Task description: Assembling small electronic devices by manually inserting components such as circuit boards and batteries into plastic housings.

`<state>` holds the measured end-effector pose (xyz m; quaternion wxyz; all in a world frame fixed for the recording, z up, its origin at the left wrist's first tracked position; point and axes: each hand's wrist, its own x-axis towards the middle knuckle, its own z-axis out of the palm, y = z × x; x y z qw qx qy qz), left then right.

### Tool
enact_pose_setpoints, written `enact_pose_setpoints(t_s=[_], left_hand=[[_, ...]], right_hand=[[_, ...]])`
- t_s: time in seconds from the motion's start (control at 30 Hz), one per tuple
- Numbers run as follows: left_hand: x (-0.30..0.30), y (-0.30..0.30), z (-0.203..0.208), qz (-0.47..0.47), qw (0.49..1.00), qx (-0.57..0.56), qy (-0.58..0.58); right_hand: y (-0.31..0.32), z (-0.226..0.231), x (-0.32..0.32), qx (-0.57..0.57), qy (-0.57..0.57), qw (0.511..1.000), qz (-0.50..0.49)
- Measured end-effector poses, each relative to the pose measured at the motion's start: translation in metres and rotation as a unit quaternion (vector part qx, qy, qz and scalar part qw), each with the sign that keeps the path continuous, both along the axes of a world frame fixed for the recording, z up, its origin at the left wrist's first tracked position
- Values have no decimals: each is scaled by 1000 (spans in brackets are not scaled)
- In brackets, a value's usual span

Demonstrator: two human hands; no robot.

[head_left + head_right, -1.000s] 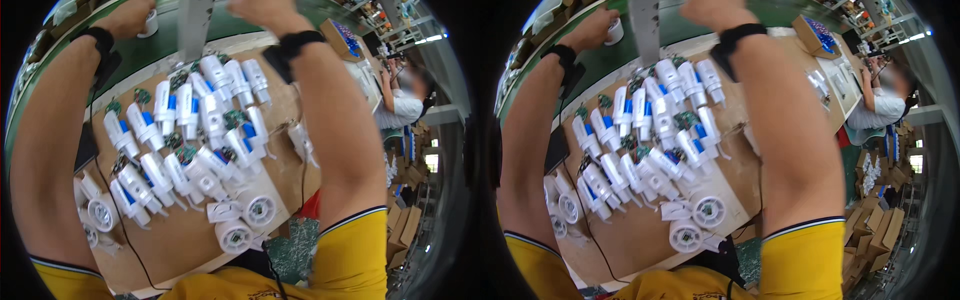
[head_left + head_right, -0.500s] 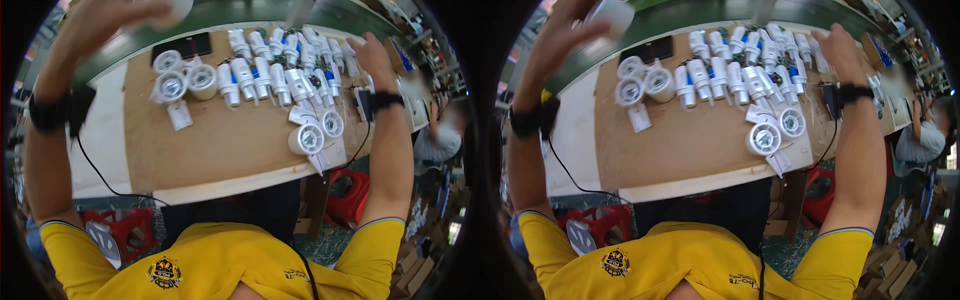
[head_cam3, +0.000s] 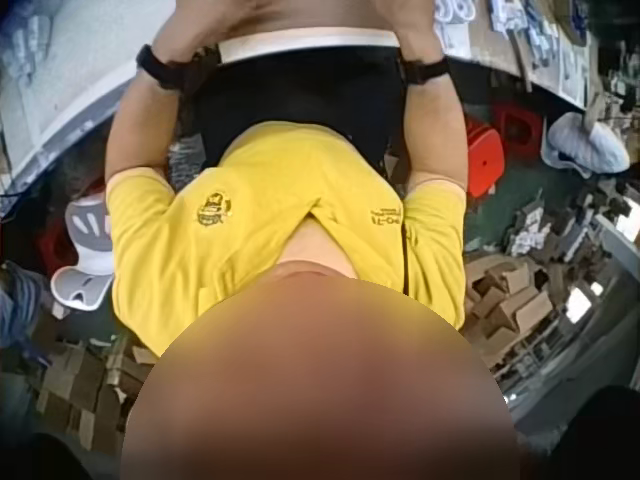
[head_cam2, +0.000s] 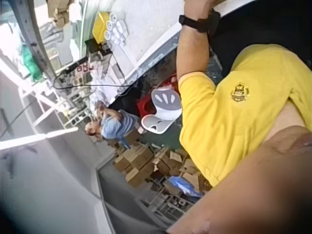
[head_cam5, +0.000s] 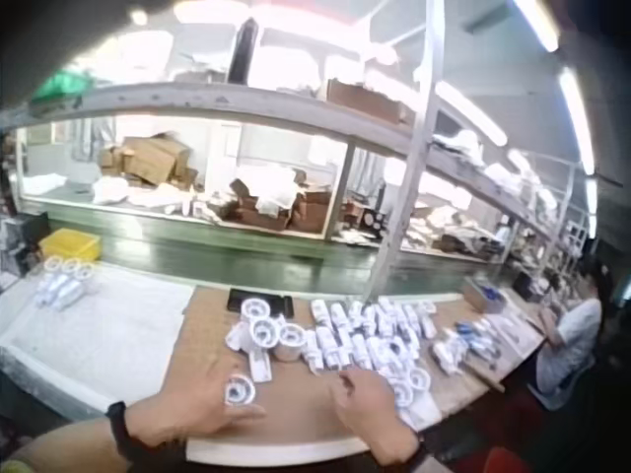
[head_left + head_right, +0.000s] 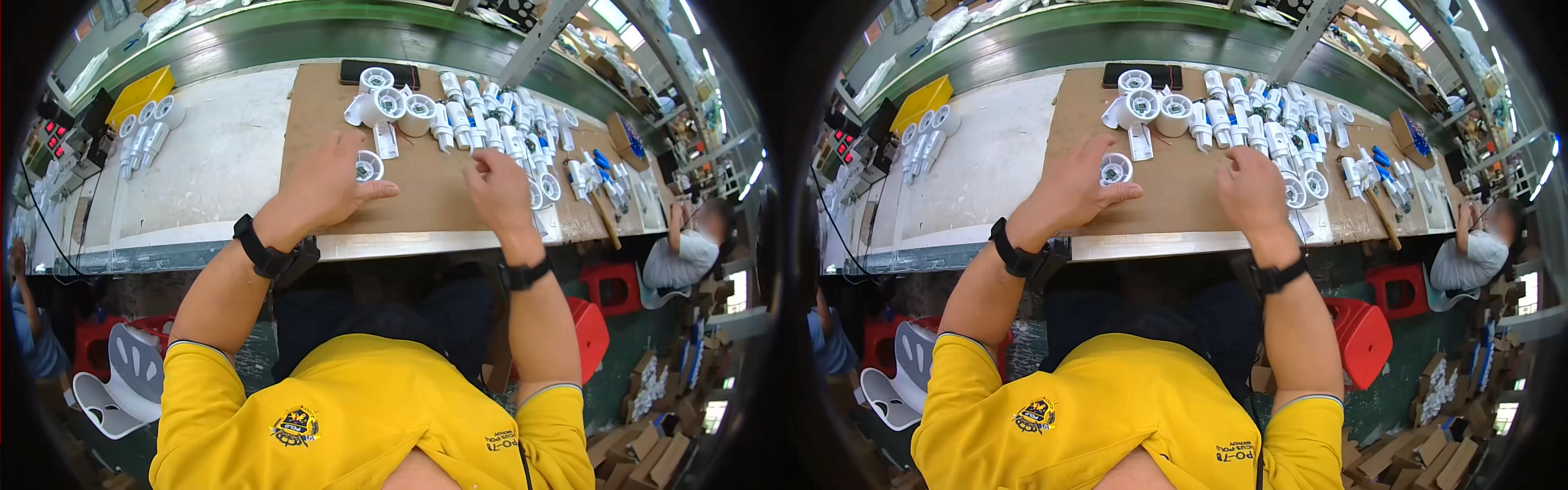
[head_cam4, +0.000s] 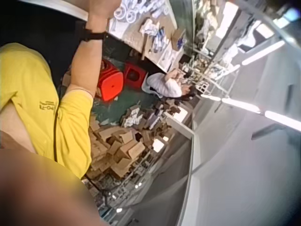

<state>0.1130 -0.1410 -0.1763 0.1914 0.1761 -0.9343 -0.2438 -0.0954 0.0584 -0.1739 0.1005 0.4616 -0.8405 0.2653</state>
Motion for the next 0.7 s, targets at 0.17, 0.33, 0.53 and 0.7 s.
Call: enact_pose_setpoints(t_s=[0.17,0.33,0.53,0.7], left_hand=[[20,-17,5,20,986,165,-22],[52,-32,-5,24,949,313,-7],[87,9,-7,58,903,410,115],[79,33,-2,-36,842,498,206]], right_hand=[[-76,-12,0,136,8,982,-127],[-91,-21,-10,116,15,981,-157],[-23,-24,9,-9,-117,984,-133],[17,-31,39,-301,-561,771,33]])
